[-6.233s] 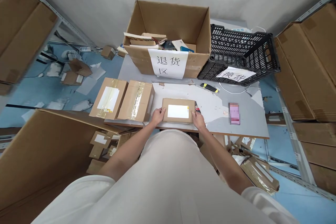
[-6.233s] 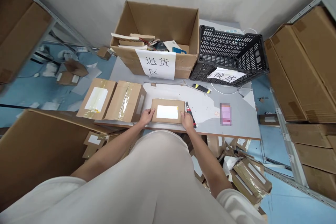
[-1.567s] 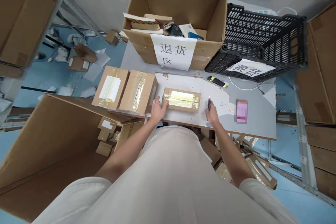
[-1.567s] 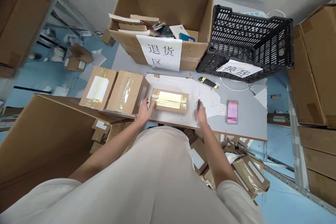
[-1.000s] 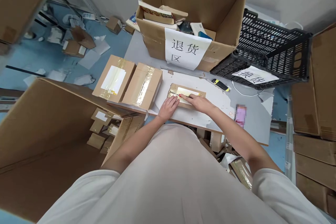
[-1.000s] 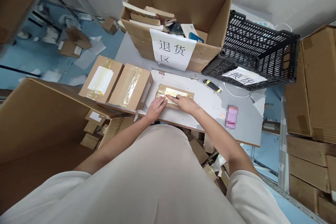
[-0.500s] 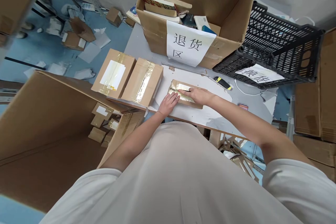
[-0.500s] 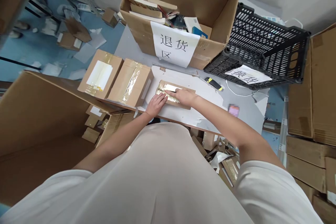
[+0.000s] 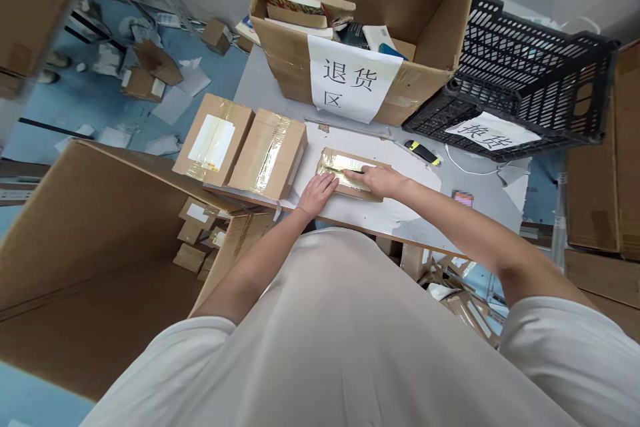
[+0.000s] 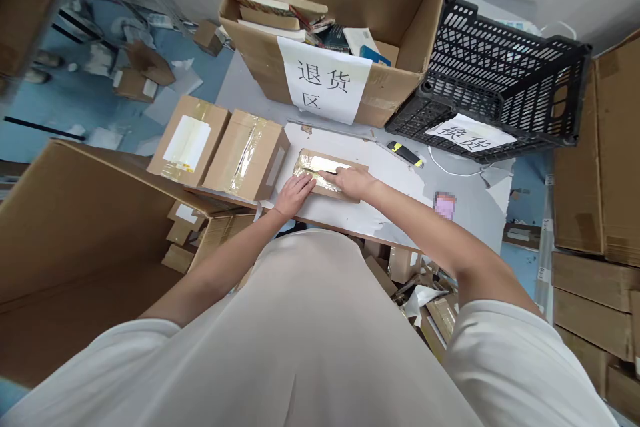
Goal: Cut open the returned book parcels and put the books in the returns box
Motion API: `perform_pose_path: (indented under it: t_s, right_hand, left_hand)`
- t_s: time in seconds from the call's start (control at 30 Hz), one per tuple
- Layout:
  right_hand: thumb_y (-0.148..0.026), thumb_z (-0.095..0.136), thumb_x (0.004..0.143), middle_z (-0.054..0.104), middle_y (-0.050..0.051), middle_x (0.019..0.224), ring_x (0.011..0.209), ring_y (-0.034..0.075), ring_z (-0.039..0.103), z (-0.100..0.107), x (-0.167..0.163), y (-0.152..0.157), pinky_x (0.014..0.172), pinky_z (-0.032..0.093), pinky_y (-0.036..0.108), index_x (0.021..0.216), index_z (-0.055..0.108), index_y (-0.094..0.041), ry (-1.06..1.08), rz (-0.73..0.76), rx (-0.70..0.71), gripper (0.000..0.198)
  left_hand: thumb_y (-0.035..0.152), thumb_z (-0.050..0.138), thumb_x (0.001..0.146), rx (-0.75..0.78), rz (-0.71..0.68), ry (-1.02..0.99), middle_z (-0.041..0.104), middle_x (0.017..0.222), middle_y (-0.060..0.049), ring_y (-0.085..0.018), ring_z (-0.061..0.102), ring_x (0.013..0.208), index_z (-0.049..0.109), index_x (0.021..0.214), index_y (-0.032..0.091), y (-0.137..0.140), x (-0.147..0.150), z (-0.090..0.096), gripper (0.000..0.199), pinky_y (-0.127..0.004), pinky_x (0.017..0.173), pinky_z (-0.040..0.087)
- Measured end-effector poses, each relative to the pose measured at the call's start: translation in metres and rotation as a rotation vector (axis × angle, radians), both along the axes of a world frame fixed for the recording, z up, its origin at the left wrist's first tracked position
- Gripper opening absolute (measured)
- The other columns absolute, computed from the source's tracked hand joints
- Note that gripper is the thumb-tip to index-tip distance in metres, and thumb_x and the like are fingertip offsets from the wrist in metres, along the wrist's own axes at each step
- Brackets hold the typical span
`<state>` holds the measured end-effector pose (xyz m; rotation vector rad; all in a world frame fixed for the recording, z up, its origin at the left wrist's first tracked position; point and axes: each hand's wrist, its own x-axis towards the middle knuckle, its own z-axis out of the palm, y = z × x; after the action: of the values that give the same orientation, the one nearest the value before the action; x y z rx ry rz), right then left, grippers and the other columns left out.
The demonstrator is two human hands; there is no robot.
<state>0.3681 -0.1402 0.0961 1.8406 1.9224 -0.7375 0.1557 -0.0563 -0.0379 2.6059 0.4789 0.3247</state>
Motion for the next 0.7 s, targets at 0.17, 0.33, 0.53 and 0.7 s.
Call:
perform_pose_path:
  t_s: [0.17,0.33,0.53,0.7]
  right_hand:
    - [-0.009,0.043,0.085,0.062,0.012,0.11,0.085,0.025,0.063,0.011,0.031,-0.044,0.073,0.041,0.036,0.147,0.032,-0.038,0.02,-0.089,0.001,0.069]
    - [-0.006,0.042,0.081,0.064,0.011,0.093,0.073,0.022,0.064,0.011,0.058,-0.102,0.068,0.042,0.035,0.145,0.035,-0.038,-0.045,-0.214,0.003,0.072]
    - [-0.006,0.041,0.081,0.063,0.01,0.096,0.07,0.022,0.064,0.018,0.066,-0.152,0.068,0.043,0.036,0.146,0.033,-0.041,-0.074,-0.275,0.032,0.074]
    - [-0.023,0.04,0.091,0.067,0.007,0.101,0.074,0.02,0.064,0.018,0.05,-0.185,0.072,0.05,0.035,0.149,0.029,-0.033,0.216,-0.623,0.266,0.06]
  left_hand:
    - [0.029,0.037,0.097,-0.012,0.013,-0.005,0.058,0.132,-0.014,-0.025,0.045,0.133,0.058,0.127,0.02,0.002,0.0,-0.003,0.037,-0.047,0.109,0.034]
    - [0.03,0.039,0.096,-0.028,0.0,-0.003,0.059,0.132,-0.014,-0.026,0.046,0.131,0.06,0.125,0.021,0.003,0.001,-0.002,0.036,-0.046,0.108,0.034]
    - [0.028,0.038,0.095,0.029,0.006,0.029,0.059,0.131,-0.013,-0.027,0.048,0.128,0.059,0.124,0.021,0.004,0.003,0.006,0.036,-0.045,0.105,0.034]
    - [0.03,0.047,0.089,0.089,-0.05,0.111,0.058,0.128,-0.015,-0.031,0.049,0.122,0.057,0.123,0.019,0.004,0.005,0.033,0.037,-0.045,0.1,0.036]
